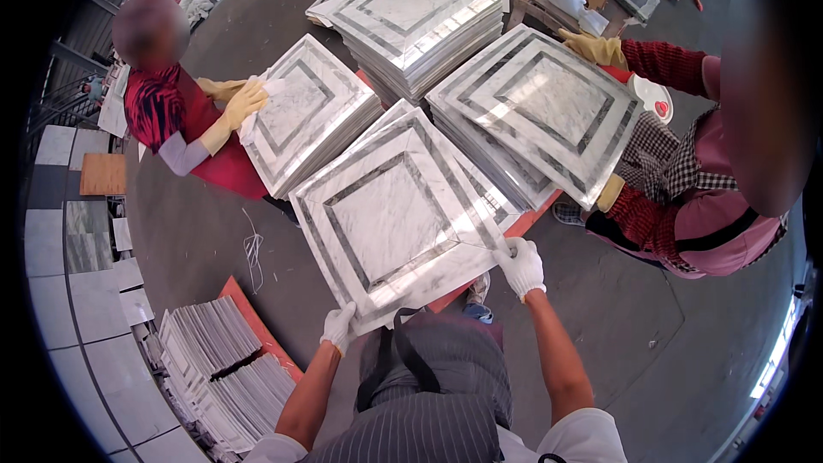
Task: The person picks up square tiles from a stack, walks across the warehouse floor, and places them in a linear arrangement on the ground. The person repeats this process multiple times, handling one tile at a time and walking back to the stack to retrieve more.
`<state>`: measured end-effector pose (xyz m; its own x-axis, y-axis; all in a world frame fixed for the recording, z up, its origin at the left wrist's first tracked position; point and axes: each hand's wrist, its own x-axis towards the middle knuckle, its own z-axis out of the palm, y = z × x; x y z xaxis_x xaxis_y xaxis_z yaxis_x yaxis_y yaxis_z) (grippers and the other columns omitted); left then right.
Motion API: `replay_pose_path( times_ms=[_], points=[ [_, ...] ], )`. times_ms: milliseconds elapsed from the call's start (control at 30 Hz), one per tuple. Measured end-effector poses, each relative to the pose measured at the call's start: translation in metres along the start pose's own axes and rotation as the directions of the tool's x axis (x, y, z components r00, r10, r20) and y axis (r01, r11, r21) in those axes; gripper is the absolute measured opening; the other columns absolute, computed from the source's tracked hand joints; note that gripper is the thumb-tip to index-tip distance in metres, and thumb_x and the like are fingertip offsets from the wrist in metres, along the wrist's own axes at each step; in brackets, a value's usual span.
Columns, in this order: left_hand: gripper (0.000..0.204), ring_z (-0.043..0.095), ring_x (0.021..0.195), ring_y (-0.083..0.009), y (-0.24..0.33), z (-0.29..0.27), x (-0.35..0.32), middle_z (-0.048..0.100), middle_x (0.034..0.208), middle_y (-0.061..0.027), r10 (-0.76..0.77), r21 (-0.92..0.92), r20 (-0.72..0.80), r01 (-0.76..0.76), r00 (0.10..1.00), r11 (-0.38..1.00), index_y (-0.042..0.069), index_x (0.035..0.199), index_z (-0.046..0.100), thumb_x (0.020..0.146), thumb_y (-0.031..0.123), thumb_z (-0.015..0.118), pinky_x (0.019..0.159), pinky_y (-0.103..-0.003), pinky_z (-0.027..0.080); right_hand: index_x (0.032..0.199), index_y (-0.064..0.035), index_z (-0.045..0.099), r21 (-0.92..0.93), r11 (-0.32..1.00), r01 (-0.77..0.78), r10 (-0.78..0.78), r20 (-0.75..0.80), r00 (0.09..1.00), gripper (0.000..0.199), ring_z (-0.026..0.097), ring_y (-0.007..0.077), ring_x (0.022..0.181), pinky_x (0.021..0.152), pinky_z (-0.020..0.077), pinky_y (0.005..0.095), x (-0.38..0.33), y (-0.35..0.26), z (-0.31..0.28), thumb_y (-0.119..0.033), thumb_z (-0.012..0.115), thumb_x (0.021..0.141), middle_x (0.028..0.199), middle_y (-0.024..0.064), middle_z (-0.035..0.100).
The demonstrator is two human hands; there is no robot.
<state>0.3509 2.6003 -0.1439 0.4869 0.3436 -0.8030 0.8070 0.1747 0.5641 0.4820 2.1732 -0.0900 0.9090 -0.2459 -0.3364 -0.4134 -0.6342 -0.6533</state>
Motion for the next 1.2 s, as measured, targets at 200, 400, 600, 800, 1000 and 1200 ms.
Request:
replay_pose_path(
  times_ms=[200,400,600,800,1000,1200],
  points=[
    [0.039,0.057,0.06,-0.0134,0.018,0.009,-0.012,0.062,0.073,-0.0043,0.027,0.016,0.005,-0.027,1.0,1.0,0.001,0.083,0.064,0.086,0.039,0.068,0.053,-0.03,0.045,0.105,-0.0031,0.067,0.055,0.998,-0.003,-0.002,0.085,0.996,0.041,0.063,0.0268,0.091,0.081,0.0495,0.0362,0.015,0.002,0.001,-0.032,0.073,0.076,0.098,0.0161,0.063],
    [0.04,0.052,0.05,-0.0118,0.011,0.006,0.0,0.059,0.065,-0.0021,0.037,0.082,-0.021,-0.035,0.999,0.996,0.003,0.078,0.063,0.085,0.042,0.068,0.042,-0.029,0.039,0.112,0.0039,0.062,-0.071,0.998,0.0,0.017,0.249,0.968,0.055,0.065,0.0222,0.087,0.08,0.049,0.0323,0.041,0.002,0.008,-0.035,0.075,0.075,0.099,0.016,0.068],
    [0.04,0.05,0.046,-0.0118,0.009,0.008,0.001,0.058,0.062,-0.0019,0.079,0.107,-0.079,-0.071,0.994,0.992,0.004,0.076,0.061,0.084,0.043,0.069,0.038,-0.029,0.036,0.111,0.0027,0.06,0.097,0.995,-0.012,-0.029,0.407,0.913,0.054,0.06,0.0147,0.07,0.061,0.0487,0.0291,0.056,0.011,0.01,-0.039,0.073,0.079,0.083,0.0082,0.064],
    [0.041,0.053,0.055,-0.0131,0.005,-0.005,0.001,0.058,0.071,-0.0023,0.072,0.049,-0.055,-0.069,0.996,0.996,0.004,0.089,0.058,0.085,0.043,0.069,0.044,-0.031,0.04,0.111,0.0006,0.059,0.234,0.935,-0.265,0.055,0.643,0.764,0.044,0.057,0.011,0.067,0.054,0.0478,0.0268,0.064,-0.006,-0.006,-0.034,0.069,0.087,0.083,0.0045,0.061],
    [0.036,0.064,0.082,-0.0224,0.034,-0.001,-0.023,0.064,0.096,-0.0088,-0.083,-0.203,0.189,0.122,0.978,0.972,0.003,0.108,0.056,0.092,0.034,0.061,0.069,-0.04,0.054,0.135,-0.0014,0.043,0.63,0.501,-0.593,-0.154,0.739,0.656,0.054,0.061,0.0205,0.103,0.084,0.0542,0.0356,0.055,0.004,0.005,-0.029,0.062,0.092,0.12,0.0117,0.057],
    [0.042,0.056,0.115,-0.0333,0.05,0.016,-0.042,0.057,0.126,-0.0164,0.015,-0.534,0.37,0.2,0.929,0.822,0.002,0.13,0.047,0.099,0.03,0.049,0.095,-0.051,0.048,0.146,-0.0072,0.03,0.652,0.288,-0.702,-0.24,0.758,0.606,0.062,0.055,0.0241,0.118,0.092,0.0523,0.0402,0.043,-0.029,-0.01,-0.033,0.055,0.096,0.137,0.0115,0.047]
  ],
)
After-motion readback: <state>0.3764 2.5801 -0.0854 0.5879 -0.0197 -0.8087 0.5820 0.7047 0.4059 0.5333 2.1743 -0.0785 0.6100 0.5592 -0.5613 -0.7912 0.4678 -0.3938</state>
